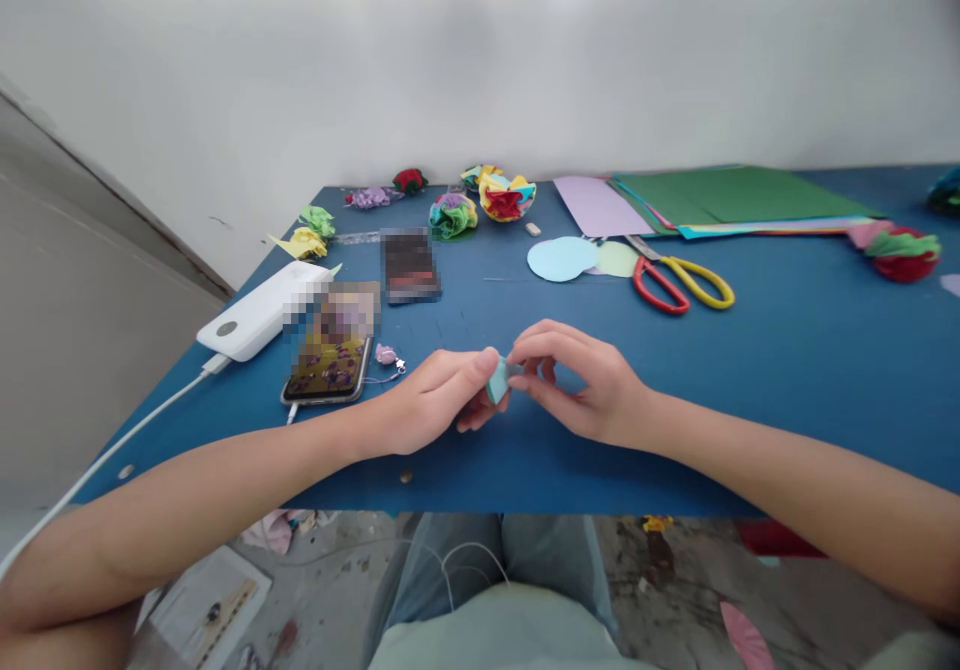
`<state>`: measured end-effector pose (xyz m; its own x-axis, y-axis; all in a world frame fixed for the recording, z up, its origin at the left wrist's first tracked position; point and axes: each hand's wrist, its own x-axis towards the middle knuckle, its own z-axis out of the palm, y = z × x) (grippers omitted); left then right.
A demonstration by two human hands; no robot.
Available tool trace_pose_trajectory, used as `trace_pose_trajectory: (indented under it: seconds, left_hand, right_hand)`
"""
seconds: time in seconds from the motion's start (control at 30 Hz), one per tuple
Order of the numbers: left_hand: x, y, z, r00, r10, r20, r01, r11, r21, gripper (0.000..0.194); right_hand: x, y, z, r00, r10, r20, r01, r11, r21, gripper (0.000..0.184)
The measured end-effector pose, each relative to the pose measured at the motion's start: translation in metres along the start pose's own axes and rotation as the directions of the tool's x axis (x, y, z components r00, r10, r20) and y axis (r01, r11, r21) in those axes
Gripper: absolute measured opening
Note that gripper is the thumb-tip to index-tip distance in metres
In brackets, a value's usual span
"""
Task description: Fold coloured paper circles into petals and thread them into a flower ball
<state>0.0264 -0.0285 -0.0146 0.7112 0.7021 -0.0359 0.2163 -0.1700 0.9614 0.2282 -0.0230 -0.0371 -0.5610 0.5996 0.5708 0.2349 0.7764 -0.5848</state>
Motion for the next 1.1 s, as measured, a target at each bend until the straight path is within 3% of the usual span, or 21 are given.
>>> trace_pose_trajectory:
  seconds: [0.13,0.27,0.4,0.5,0.73,1.1]
  left_hand:
    - [0.0004,-0.0012,-0.0008,1.0,-0.001,0.001,0.001,0.998,-0.059,0.049]
    - [0.0,-0.0002,-0.0001,1.0,0.015,0.002,-0.015,0.996,-0.09,0.05]
    - [0.0001,0.002,-0.0001,0.985,0.065,-0.157,-0.071,0.997,-0.033,0.039]
    - [0.0002,0.0035,-0.0014,0.973,0.083,-0.214,-0.079,0.997,0.027,0.035]
    - [-0.0036,0.0052,-0.0027,0.992,0.006,-0.123,0.007,0.995,0.102,0.041]
    - [-0.001,0.008,-0.0018,0.993,-0.073,-0.097,0.071,0.997,-0.031,0.034]
  right_hand:
    - [0.0029,-0.0023,-0.0028,0.997,0.051,0.063,-0.057,0.993,0.101,0.013]
    - [0.0046,-0.0037,-0.0057,0.991,0.121,0.05,-0.126,0.982,0.137,0.009]
    - [0.0038,-0.0021,-0.0079,0.987,0.162,0.013,-0.163,0.985,0.058,0.01]
    - [0.0027,-0.0008,-0.0081,0.991,0.135,0.016,-0.135,0.991,0.021,0.012]
    - [0.0005,0.0029,-0.0065,0.998,0.018,0.068,-0.016,0.999,-0.04,0.018]
    - [0.0009,0.0039,-0.0071,0.997,-0.052,0.049,0.056,0.994,-0.098,0.017]
